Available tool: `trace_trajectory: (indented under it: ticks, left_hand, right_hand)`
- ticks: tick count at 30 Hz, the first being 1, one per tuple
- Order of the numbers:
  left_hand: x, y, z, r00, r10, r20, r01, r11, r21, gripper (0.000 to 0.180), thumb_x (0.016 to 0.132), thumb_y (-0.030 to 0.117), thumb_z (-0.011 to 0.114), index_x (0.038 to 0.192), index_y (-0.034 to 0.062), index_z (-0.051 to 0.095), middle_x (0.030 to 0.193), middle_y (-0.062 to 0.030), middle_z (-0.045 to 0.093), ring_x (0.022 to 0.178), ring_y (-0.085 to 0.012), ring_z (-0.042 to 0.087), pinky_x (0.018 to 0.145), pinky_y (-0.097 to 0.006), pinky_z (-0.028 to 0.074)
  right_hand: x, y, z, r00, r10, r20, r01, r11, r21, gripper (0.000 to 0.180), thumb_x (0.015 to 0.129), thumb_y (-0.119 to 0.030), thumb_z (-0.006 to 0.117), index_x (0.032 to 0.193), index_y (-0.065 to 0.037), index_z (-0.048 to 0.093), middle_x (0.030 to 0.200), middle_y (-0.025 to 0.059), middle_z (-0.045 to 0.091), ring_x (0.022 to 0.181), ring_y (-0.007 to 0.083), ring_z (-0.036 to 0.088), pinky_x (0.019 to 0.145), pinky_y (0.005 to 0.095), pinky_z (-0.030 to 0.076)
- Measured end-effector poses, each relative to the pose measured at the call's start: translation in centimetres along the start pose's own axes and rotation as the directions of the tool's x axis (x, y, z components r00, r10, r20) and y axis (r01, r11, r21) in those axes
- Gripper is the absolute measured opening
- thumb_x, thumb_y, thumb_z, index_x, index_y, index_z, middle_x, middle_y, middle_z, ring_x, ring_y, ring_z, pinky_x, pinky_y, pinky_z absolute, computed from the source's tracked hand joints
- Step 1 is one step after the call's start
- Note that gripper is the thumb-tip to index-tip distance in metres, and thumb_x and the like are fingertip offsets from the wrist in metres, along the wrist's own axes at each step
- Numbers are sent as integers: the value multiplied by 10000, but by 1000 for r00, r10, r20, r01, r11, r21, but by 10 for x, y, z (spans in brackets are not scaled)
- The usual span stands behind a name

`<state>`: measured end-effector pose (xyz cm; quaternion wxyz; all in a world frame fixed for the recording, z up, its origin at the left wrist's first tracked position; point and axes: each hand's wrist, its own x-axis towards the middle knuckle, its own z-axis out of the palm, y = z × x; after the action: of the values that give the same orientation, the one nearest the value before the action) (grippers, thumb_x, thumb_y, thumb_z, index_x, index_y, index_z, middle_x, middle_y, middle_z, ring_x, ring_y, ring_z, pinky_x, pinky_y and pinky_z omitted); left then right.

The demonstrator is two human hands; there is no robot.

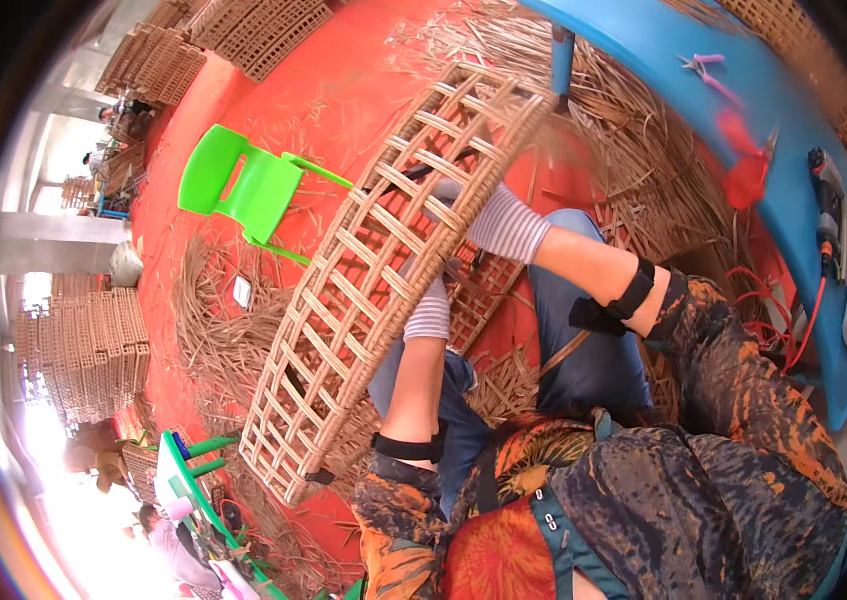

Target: The person weaves a chair by hand, threading long strips of rattan through the frame and pulling them tight. They repeat this process, interlacing the strips across the structure and securing the ends into the woven pattern.

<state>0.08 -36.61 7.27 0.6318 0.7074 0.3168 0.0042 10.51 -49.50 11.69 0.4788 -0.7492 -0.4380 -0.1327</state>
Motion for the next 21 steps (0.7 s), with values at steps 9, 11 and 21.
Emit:
trace_trajectory:
  ticks: [9, 11, 21]
  left_hand:
    - [-70, 52, 14, 992, 115, -56, -112, 992, 64, 202, 908, 157, 588, 957, -32, 641, 717, -43, 601, 610, -103, 531, 555, -249, 451]
    - [-77, 49, 16, 979, 205, 0, -205, 979, -22, 202, 914, 160, 576, 926, -29, 648, 690, -23, 574, 609, -58, 477, 555, -229, 411]
    - [-65, -1, -55, 925, 334, -184, -324, 943, 81, 277, 951, 231, 496, 945, -18, 615, 827, -73, 630, 699, -110, 581, 641, -253, 478]
  right_hand:
    - [3, -16, -8, 977, -167, 129, 192, 959, -210, 275, 815, -87, 552, 1089, -102, 574, 1016, 97, 592, 978, 277, 583, 848, 389, 484]
    - [7, -17, -10, 904, -374, 207, 407, 901, -151, 339, 776, -141, 581, 1114, -142, 603, 1166, 78, 550, 1081, 257, 548, 921, 397, 473]
    - [12, -21, 4, 795, -508, 333, 453, 861, 233, 326, 839, -102, 557, 1164, -115, 572, 1136, 153, 558, 1061, 329, 555, 875, 399, 500]
